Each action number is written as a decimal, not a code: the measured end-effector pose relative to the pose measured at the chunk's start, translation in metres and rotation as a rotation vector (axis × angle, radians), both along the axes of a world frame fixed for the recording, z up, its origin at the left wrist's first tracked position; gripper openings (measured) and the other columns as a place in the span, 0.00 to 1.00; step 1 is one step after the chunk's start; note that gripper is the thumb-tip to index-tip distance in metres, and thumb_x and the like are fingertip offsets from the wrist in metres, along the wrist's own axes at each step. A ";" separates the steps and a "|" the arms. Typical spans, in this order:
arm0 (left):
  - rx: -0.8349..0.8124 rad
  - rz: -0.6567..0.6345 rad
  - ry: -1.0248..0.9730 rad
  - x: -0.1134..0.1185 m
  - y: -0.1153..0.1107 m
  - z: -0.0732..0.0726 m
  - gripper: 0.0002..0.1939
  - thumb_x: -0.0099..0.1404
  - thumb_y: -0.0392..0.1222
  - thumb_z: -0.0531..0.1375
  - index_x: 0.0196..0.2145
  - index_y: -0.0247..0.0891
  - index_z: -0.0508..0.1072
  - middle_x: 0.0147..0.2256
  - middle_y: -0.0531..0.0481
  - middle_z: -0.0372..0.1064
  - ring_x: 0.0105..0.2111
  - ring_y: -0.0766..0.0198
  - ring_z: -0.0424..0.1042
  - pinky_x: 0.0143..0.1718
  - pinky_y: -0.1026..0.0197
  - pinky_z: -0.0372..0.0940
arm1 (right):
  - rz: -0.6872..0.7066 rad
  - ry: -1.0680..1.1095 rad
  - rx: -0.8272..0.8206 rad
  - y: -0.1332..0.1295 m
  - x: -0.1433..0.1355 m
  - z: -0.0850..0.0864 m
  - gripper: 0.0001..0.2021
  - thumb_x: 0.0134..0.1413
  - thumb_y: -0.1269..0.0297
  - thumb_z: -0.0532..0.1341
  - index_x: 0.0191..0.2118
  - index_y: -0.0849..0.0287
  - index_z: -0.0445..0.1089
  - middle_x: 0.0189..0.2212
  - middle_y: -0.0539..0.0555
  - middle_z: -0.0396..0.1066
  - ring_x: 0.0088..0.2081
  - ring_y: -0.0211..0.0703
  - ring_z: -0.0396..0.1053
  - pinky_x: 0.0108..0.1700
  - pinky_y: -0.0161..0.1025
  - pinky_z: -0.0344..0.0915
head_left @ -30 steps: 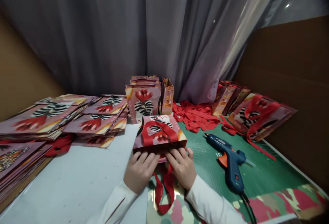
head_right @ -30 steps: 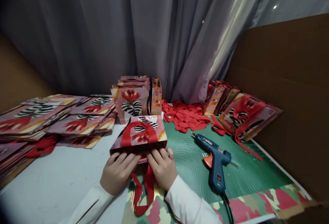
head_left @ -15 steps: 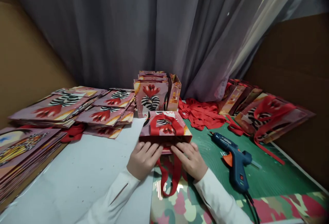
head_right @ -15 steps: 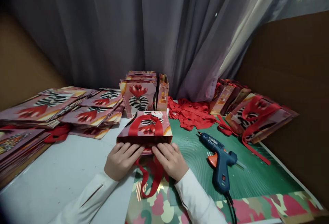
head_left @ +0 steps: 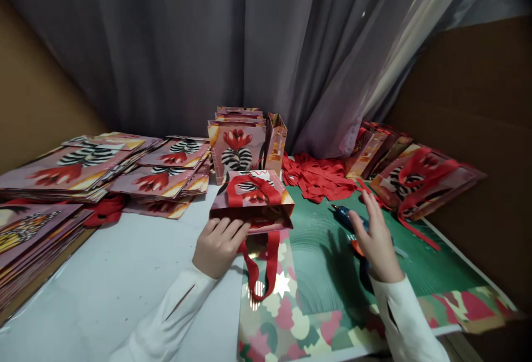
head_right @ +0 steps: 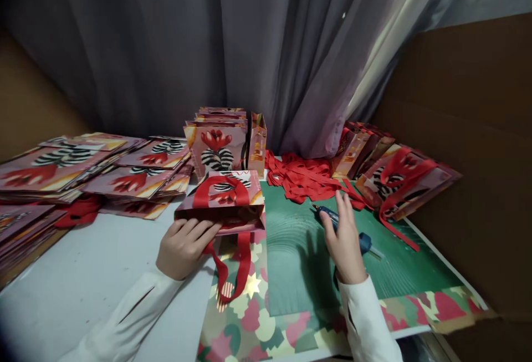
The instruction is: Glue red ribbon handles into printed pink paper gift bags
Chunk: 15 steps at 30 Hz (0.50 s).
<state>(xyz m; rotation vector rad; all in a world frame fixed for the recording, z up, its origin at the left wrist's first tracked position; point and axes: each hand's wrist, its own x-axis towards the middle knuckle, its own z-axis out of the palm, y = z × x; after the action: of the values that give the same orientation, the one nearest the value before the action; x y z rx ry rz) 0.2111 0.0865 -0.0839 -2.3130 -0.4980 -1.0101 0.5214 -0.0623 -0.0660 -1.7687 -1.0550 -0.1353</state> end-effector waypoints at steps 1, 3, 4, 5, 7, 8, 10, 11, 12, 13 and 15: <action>-0.001 0.001 0.001 0.000 0.000 0.000 0.13 0.66 0.31 0.53 0.39 0.36 0.77 0.32 0.47 0.75 0.31 0.60 0.67 0.36 0.55 0.58 | 0.016 -0.039 -0.033 -0.001 -0.006 0.004 0.29 0.59 0.51 0.57 0.63 0.57 0.59 0.65 0.62 0.55 0.66 0.56 0.50 0.65 0.61 0.47; -0.001 0.003 0.007 -0.001 0.000 0.001 0.12 0.66 0.32 0.53 0.39 0.36 0.77 0.32 0.47 0.75 0.31 0.61 0.67 0.36 0.55 0.57 | 0.150 0.040 -0.075 -0.002 -0.024 0.010 0.26 0.62 0.50 0.54 0.62 0.54 0.60 0.64 0.60 0.57 0.65 0.54 0.54 0.64 0.58 0.52; -0.001 0.004 0.010 -0.001 0.000 0.001 0.12 0.66 0.33 0.54 0.39 0.36 0.77 0.32 0.47 0.75 0.31 0.60 0.66 0.36 0.55 0.57 | 0.240 0.149 -0.098 -0.001 -0.034 0.013 0.24 0.62 0.49 0.53 0.60 0.54 0.63 0.62 0.61 0.61 0.60 0.53 0.63 0.59 0.56 0.61; -0.002 0.007 0.013 0.000 0.000 0.001 0.12 0.67 0.33 0.54 0.39 0.36 0.77 0.32 0.47 0.75 0.31 0.60 0.66 0.36 0.55 0.57 | 0.331 0.279 -0.129 0.001 -0.044 0.014 0.23 0.62 0.48 0.53 0.57 0.53 0.65 0.58 0.61 0.65 0.52 0.52 0.70 0.52 0.52 0.69; -0.011 0.012 0.016 0.000 0.000 0.002 0.11 0.67 0.34 0.54 0.39 0.36 0.77 0.33 0.47 0.75 0.32 0.60 0.66 0.36 0.55 0.57 | 0.463 0.516 -0.206 0.008 -0.062 0.013 0.22 0.59 0.46 0.56 0.53 0.54 0.66 0.55 0.61 0.67 0.38 0.46 0.75 0.34 0.43 0.75; -0.019 0.016 0.013 0.000 -0.001 0.002 0.11 0.67 0.34 0.54 0.39 0.36 0.77 0.32 0.47 0.75 0.32 0.59 0.66 0.36 0.55 0.56 | 0.501 0.590 -0.246 0.013 -0.070 0.011 0.24 0.57 0.45 0.58 0.53 0.55 0.65 0.54 0.61 0.66 0.34 0.43 0.75 0.28 0.40 0.73; -0.040 0.020 0.004 0.000 -0.002 0.002 0.11 0.66 0.33 0.54 0.39 0.35 0.77 0.32 0.47 0.75 0.31 0.59 0.65 0.37 0.54 0.56 | 0.539 0.660 -0.299 0.024 -0.083 0.005 0.27 0.52 0.45 0.62 0.54 0.55 0.63 0.49 0.59 0.67 0.30 0.39 0.72 0.22 0.36 0.70; -0.052 0.021 -0.003 0.000 -0.003 0.002 0.11 0.66 0.33 0.54 0.39 0.35 0.77 0.31 0.47 0.75 0.31 0.59 0.65 0.37 0.54 0.56 | 0.552 0.682 -0.312 0.029 -0.089 0.002 0.29 0.50 0.45 0.63 0.53 0.56 0.62 0.45 0.57 0.68 0.27 0.37 0.70 0.21 0.34 0.68; -0.062 0.020 -0.010 0.000 -0.004 0.002 0.11 0.65 0.33 0.54 0.39 0.35 0.77 0.31 0.47 0.75 0.31 0.59 0.65 0.38 0.54 0.56 | 0.570 0.705 -0.317 0.034 -0.093 -0.001 0.28 0.49 0.45 0.63 0.52 0.56 0.63 0.40 0.54 0.69 0.25 0.35 0.67 0.20 0.33 0.66; -0.069 0.018 -0.020 0.000 -0.004 0.002 0.12 0.65 0.32 0.54 0.40 0.35 0.76 0.31 0.48 0.74 0.31 0.59 0.64 0.38 0.53 0.56 | 0.593 0.730 -0.312 0.038 -0.097 -0.004 0.27 0.49 0.44 0.63 0.49 0.57 0.63 0.35 0.51 0.69 0.23 0.34 0.65 0.19 0.32 0.63; -0.075 0.015 -0.038 -0.001 -0.006 0.001 0.12 0.65 0.31 0.54 0.40 0.35 0.76 0.31 0.48 0.74 0.31 0.59 0.64 0.39 0.53 0.56 | 0.636 0.768 -0.279 0.042 -0.104 -0.006 0.24 0.49 0.43 0.62 0.43 0.58 0.64 0.28 0.48 0.67 0.20 0.31 0.60 0.19 0.31 0.60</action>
<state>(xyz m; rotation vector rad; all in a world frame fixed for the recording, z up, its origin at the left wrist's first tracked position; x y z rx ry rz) 0.2101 0.0804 -0.0832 -2.3554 -0.5767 -1.0467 0.4176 -0.0205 -0.0724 -1.4227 -1.0142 1.0417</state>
